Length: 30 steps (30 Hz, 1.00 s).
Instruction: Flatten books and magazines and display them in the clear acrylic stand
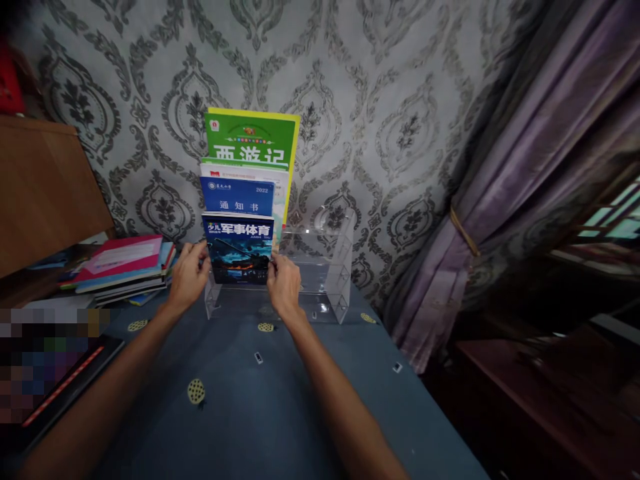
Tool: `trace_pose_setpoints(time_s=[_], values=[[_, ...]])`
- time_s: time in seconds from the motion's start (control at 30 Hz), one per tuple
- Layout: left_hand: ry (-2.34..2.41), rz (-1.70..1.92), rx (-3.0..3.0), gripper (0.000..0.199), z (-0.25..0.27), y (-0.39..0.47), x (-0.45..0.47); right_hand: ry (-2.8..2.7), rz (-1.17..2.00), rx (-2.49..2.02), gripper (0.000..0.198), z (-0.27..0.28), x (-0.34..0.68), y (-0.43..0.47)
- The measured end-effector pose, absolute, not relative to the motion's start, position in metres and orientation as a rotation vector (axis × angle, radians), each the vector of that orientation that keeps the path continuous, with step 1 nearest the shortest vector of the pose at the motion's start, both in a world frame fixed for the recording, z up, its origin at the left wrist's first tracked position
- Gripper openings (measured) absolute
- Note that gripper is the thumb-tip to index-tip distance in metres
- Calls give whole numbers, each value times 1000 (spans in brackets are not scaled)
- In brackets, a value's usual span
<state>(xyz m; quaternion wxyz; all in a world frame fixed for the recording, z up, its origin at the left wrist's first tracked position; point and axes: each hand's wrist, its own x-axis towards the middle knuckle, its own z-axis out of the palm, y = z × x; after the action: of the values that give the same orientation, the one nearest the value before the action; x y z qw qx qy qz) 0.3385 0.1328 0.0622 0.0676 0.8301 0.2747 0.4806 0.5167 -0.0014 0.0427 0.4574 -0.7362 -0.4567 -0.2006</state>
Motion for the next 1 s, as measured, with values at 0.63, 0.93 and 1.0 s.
trace_pose_setpoints(time_s=[0.63,0.93,1.0], values=[[851,1485,2521,24,65,127,338,-1128,-541,-1817,29,45,505,-6],[874,1452,2556,26,65,122,335,-1092,-561,-1830,29,41,502,-7],[861,1439,2559,27,64,121,333,-1103,-558,-1817,29,41,503,-8]])
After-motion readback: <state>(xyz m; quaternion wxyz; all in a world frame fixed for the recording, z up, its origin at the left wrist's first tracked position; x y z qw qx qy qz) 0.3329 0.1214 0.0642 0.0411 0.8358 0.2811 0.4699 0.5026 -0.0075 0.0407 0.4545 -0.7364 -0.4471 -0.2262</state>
